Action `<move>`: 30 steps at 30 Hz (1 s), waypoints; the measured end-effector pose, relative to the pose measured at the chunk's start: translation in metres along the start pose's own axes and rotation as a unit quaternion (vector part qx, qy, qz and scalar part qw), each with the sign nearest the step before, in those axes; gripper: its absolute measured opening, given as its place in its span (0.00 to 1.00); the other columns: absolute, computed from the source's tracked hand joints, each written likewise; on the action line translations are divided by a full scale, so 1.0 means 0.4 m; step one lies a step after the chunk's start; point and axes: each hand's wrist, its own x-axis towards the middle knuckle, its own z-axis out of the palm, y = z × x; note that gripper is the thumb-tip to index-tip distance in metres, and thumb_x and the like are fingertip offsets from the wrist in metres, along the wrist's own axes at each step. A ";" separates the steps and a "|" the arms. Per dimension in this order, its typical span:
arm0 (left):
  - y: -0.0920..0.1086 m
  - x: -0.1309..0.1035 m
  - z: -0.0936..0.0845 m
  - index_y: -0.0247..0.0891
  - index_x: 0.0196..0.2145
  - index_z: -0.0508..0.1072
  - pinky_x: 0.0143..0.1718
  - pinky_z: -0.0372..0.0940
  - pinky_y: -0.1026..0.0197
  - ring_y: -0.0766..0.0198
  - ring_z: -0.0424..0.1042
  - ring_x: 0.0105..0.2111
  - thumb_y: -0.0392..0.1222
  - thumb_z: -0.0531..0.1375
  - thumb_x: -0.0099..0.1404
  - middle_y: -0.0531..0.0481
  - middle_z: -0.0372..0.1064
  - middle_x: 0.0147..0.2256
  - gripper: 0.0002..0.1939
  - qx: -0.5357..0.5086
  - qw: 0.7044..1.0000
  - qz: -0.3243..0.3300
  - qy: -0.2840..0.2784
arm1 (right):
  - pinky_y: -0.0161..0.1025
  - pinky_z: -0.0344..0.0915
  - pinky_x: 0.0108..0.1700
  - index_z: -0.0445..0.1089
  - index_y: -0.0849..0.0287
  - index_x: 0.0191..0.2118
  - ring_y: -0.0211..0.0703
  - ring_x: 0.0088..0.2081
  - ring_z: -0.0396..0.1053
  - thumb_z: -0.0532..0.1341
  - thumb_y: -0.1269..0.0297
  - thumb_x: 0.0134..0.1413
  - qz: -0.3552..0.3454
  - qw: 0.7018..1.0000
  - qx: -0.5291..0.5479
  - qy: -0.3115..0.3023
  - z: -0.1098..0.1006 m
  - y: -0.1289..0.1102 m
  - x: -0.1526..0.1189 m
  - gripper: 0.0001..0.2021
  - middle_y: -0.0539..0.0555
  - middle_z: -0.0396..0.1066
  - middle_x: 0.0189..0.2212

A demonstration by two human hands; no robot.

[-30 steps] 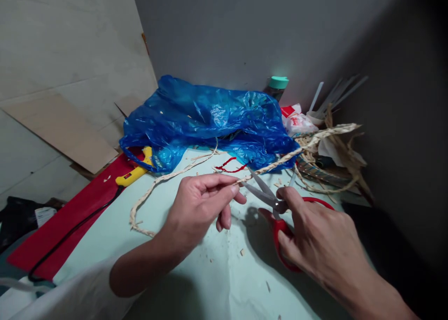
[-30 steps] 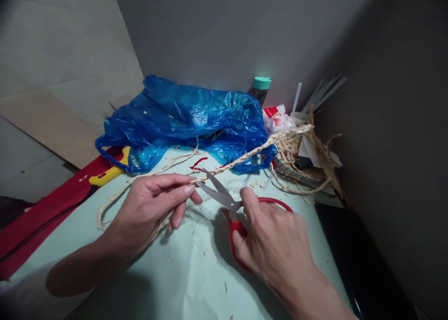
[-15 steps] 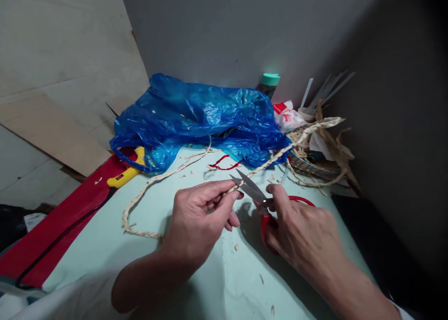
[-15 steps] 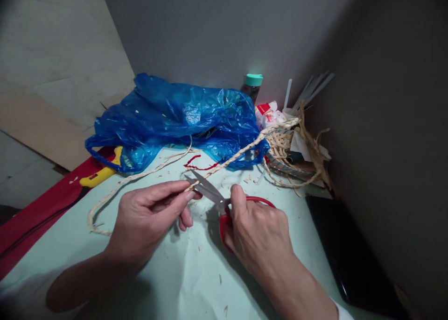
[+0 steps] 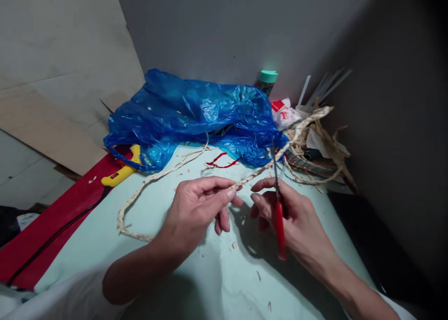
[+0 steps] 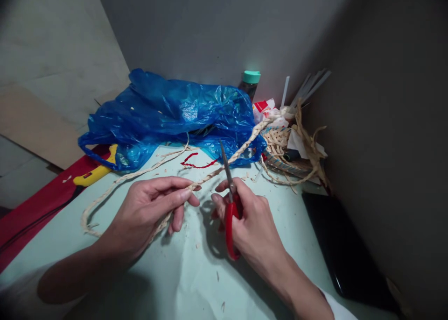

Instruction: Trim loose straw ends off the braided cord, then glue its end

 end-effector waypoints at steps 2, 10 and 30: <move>-0.005 0.003 -0.003 0.34 0.38 0.78 0.19 0.57 0.69 0.75 0.61 0.17 0.40 0.64 0.64 0.50 0.77 0.29 0.07 0.014 1.000 -0.003 0.004 | 0.34 0.66 0.21 0.65 0.55 0.38 0.40 0.18 0.70 0.65 0.51 0.55 0.038 0.994 0.102 0.000 0.000 -0.011 0.001 0.15 0.48 0.74 0.22; -0.007 0.009 -0.002 0.35 0.36 0.80 0.25 0.58 0.68 0.72 0.61 0.24 0.41 0.65 0.63 0.51 0.75 0.29 0.07 0.019 1.000 -0.019 -0.004 | 0.32 0.63 0.19 0.66 0.57 0.36 0.37 0.18 0.69 0.67 0.48 0.52 0.057 0.973 0.225 0.010 -0.013 -0.004 0.008 0.17 0.49 0.75 0.23; 0.026 0.005 -0.002 0.39 0.37 0.77 0.39 0.67 0.70 0.67 0.75 0.40 0.33 0.69 0.55 0.53 0.77 0.36 0.11 -0.004 0.996 0.005 0.086 | 0.36 0.43 0.24 0.62 0.56 0.35 0.46 0.20 0.68 0.56 0.53 0.56 -0.180 0.827 -0.530 0.059 -0.006 0.034 -0.011 0.11 0.50 0.68 0.19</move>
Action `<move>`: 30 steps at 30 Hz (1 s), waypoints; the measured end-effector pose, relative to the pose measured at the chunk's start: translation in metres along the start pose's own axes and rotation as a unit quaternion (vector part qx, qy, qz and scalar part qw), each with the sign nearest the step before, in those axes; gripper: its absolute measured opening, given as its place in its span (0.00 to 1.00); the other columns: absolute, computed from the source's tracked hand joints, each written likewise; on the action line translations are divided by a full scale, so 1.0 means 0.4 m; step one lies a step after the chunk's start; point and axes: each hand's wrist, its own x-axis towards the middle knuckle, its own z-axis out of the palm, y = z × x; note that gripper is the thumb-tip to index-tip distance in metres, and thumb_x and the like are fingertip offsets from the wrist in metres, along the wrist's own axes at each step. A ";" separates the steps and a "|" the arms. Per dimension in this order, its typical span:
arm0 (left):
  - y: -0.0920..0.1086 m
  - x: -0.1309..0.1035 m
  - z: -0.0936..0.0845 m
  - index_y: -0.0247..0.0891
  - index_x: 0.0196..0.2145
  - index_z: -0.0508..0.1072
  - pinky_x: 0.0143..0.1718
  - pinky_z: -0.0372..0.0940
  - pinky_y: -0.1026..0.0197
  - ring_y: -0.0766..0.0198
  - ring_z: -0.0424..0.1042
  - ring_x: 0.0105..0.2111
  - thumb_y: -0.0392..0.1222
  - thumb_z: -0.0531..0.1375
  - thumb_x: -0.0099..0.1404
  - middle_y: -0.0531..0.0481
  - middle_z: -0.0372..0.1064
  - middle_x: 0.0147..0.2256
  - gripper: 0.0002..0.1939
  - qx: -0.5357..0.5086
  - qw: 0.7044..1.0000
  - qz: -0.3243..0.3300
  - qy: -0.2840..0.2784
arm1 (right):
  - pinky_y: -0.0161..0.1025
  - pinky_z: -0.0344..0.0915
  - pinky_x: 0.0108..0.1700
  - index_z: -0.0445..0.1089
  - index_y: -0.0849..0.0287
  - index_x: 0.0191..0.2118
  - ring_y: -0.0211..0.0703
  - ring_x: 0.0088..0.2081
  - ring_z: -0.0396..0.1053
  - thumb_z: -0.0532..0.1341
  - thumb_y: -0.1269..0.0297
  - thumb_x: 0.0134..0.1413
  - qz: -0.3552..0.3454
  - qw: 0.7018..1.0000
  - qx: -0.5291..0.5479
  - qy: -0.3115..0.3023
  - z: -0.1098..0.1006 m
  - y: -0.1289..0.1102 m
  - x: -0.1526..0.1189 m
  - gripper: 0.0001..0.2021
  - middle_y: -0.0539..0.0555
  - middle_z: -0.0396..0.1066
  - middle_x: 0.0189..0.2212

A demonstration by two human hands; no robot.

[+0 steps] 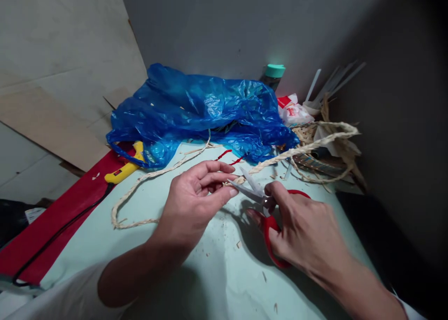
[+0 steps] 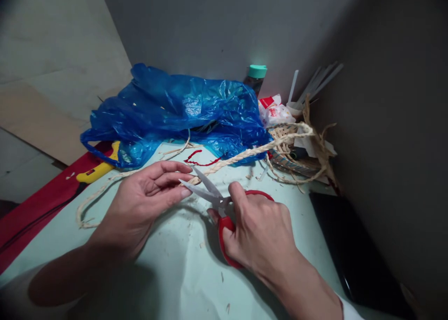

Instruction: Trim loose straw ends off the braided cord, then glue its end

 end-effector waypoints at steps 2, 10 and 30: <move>-0.001 0.001 0.000 0.38 0.38 0.78 0.39 0.67 0.70 0.66 0.76 0.40 0.33 0.70 0.55 0.52 0.78 0.38 0.12 -0.006 1.000 -0.007 -0.009 | 0.36 0.41 0.24 0.63 0.57 0.34 0.47 0.20 0.68 0.56 0.55 0.55 -0.007 1.000 -0.022 0.014 0.000 0.001 0.001 0.10 0.51 0.67 0.18; 0.004 -0.001 -0.007 0.39 0.43 0.77 0.38 0.67 0.66 0.65 0.75 0.36 0.35 0.70 0.55 0.52 0.80 0.36 0.17 0.016 0.999 -0.025 -0.024 | 0.37 0.41 0.23 0.64 0.58 0.34 0.48 0.19 0.68 0.54 0.60 0.53 -0.019 0.997 -0.057 0.043 0.000 -0.002 0.006 0.07 0.51 0.67 0.17; -0.013 -0.001 -0.006 0.40 0.47 0.77 0.38 0.66 0.65 0.65 0.75 0.35 0.35 0.70 0.55 0.52 0.79 0.33 0.20 0.027 0.999 -0.007 -0.029 | 0.37 0.47 0.20 0.60 0.57 0.33 0.44 0.15 0.68 0.52 0.71 0.54 -0.072 0.997 0.012 0.037 0.038 0.005 -0.003 0.03 0.49 0.68 0.15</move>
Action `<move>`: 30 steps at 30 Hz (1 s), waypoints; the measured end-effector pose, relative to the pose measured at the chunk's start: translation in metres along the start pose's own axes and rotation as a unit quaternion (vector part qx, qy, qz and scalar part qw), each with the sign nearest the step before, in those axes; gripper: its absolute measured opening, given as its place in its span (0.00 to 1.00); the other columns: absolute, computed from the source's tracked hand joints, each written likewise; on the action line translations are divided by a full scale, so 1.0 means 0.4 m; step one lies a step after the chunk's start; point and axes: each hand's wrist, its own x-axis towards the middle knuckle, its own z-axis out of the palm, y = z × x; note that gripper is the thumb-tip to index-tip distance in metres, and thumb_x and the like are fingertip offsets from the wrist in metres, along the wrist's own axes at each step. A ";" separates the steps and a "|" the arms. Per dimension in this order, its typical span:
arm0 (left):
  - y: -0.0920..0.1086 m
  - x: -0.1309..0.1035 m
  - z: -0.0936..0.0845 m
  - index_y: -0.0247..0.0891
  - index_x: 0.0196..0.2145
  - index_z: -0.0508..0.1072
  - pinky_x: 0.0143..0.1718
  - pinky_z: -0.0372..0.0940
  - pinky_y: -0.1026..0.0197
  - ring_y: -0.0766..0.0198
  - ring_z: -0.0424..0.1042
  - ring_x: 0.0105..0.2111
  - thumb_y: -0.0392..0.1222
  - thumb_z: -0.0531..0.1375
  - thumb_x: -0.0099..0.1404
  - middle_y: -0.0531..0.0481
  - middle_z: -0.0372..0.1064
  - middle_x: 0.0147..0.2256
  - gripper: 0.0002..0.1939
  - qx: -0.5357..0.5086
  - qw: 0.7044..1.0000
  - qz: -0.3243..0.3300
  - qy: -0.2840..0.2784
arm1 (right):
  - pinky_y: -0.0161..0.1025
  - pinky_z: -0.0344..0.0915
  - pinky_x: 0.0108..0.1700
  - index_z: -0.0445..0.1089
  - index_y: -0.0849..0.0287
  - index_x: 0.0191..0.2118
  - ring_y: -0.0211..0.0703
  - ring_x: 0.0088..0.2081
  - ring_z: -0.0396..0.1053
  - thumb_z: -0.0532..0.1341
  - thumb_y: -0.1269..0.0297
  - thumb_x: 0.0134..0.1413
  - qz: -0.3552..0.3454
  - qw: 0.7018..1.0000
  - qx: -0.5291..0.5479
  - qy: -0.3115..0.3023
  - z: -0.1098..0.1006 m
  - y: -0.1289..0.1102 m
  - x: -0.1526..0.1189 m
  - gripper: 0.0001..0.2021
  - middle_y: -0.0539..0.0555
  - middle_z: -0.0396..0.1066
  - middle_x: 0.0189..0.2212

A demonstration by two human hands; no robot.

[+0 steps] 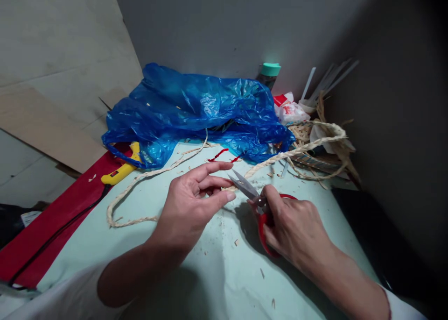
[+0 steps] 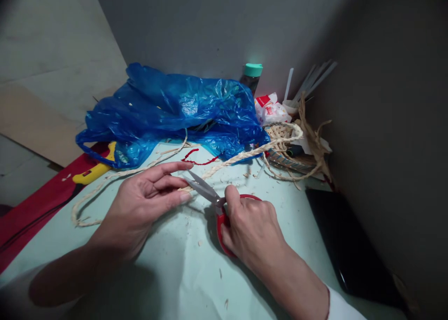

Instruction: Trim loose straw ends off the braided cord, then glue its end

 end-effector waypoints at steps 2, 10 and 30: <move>-0.006 0.004 -0.003 0.40 0.47 0.77 0.38 0.66 0.66 0.66 0.75 0.35 0.35 0.70 0.56 0.52 0.79 0.33 0.20 -0.011 1.000 -0.001 -0.006 | 0.37 0.46 0.20 0.61 0.58 0.33 0.45 0.14 0.68 0.51 0.72 0.54 0.000 1.000 0.001 -0.004 0.007 0.003 0.001 0.04 0.50 0.68 0.15; -0.025 0.023 0.001 0.40 0.46 0.76 0.39 0.66 0.67 0.68 0.74 0.35 0.35 0.70 0.55 0.54 0.78 0.34 0.19 -0.049 0.998 -0.012 -0.023 | 0.36 0.58 0.22 0.63 0.56 0.34 0.40 0.17 0.65 0.55 0.57 0.62 0.159 0.930 0.327 -0.060 -0.009 -0.006 0.015 0.09 0.48 0.69 0.17; -0.013 0.010 0.003 0.40 0.43 0.79 0.43 0.66 0.59 0.61 0.73 0.38 0.42 0.64 0.62 0.50 0.78 0.37 0.11 0.188 0.978 0.059 -0.064 | 0.30 0.68 0.34 0.72 0.54 0.34 0.33 0.29 0.72 0.73 0.66 0.46 0.303 0.606 0.715 0.172 -0.037 0.028 0.047 0.11 0.47 0.79 0.30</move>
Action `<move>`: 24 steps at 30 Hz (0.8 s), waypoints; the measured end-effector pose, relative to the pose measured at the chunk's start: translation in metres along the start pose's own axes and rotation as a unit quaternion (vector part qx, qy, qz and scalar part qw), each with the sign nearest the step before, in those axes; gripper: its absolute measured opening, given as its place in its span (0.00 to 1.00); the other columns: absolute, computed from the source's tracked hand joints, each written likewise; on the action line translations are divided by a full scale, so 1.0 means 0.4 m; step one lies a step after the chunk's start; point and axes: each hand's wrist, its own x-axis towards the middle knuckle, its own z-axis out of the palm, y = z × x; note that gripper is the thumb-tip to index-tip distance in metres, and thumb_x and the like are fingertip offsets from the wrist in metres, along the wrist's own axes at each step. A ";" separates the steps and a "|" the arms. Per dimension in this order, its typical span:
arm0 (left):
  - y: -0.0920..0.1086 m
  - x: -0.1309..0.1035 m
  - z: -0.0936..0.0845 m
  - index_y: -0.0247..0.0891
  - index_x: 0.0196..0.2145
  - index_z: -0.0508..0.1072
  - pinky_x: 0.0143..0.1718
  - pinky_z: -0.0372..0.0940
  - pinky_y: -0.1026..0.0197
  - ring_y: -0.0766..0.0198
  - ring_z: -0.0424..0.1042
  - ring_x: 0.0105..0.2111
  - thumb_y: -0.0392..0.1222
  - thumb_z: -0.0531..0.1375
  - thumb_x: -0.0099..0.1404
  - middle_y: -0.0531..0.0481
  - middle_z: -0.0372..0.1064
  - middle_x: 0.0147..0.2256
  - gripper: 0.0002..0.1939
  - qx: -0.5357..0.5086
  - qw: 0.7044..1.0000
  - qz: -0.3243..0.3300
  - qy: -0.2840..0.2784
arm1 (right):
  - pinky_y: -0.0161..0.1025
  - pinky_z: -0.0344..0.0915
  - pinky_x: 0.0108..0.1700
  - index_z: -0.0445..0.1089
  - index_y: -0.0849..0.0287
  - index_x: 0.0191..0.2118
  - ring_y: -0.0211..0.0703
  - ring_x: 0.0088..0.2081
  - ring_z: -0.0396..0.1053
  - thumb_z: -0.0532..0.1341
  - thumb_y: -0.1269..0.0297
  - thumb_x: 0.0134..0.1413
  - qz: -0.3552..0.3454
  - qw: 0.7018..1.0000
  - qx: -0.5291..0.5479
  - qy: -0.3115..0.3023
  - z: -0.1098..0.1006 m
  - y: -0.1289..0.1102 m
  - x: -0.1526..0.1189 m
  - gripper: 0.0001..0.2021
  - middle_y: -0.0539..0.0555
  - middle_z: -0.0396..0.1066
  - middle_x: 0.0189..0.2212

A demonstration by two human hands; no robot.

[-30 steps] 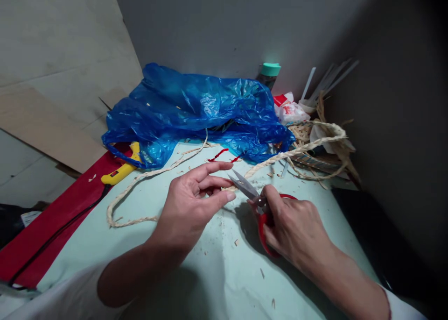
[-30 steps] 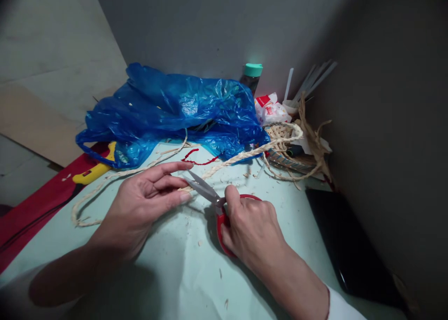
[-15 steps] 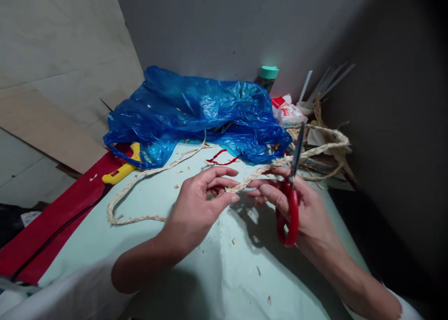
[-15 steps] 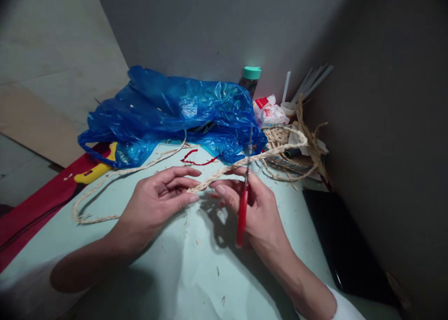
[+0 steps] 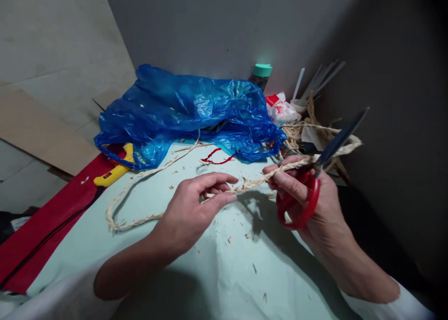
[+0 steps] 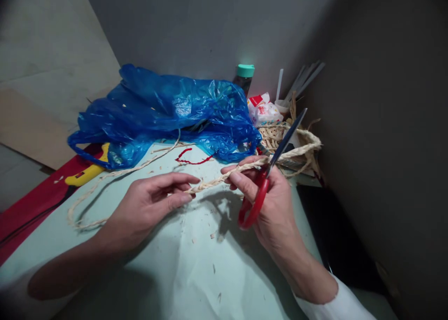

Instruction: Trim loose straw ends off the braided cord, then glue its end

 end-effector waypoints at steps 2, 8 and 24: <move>0.006 0.006 -0.008 0.39 0.37 0.81 0.42 0.66 0.58 0.59 0.74 0.37 0.43 0.63 0.63 0.49 0.79 0.35 0.09 -0.038 0.998 -0.022 -0.046 | 0.31 0.69 0.35 0.71 0.54 0.35 0.34 0.30 0.72 0.72 0.66 0.47 0.000 1.000 -0.011 -0.012 -0.002 0.002 0.000 0.11 0.47 0.79 0.31; 0.005 0.008 -0.016 0.39 0.30 0.81 0.33 0.63 0.61 0.64 0.71 0.29 0.44 0.65 0.61 0.51 0.77 0.27 0.07 -0.074 0.997 -0.025 0.028 | 0.35 0.63 0.23 0.67 0.55 0.36 0.38 0.22 0.68 0.67 0.54 0.54 0.027 0.977 -0.206 -0.043 -0.014 -0.008 -0.011 0.12 0.49 0.75 0.27; 0.003 -0.001 -0.011 0.42 0.33 0.84 0.40 0.69 0.66 0.65 0.76 0.36 0.37 0.67 0.60 0.54 0.80 0.34 0.04 -0.110 0.989 0.020 0.097 | 0.37 0.41 0.23 0.60 0.55 0.34 0.43 0.17 0.64 0.55 0.61 0.55 -0.269 0.607 -0.732 -0.156 -0.026 0.002 -0.032 0.05 0.48 0.68 0.17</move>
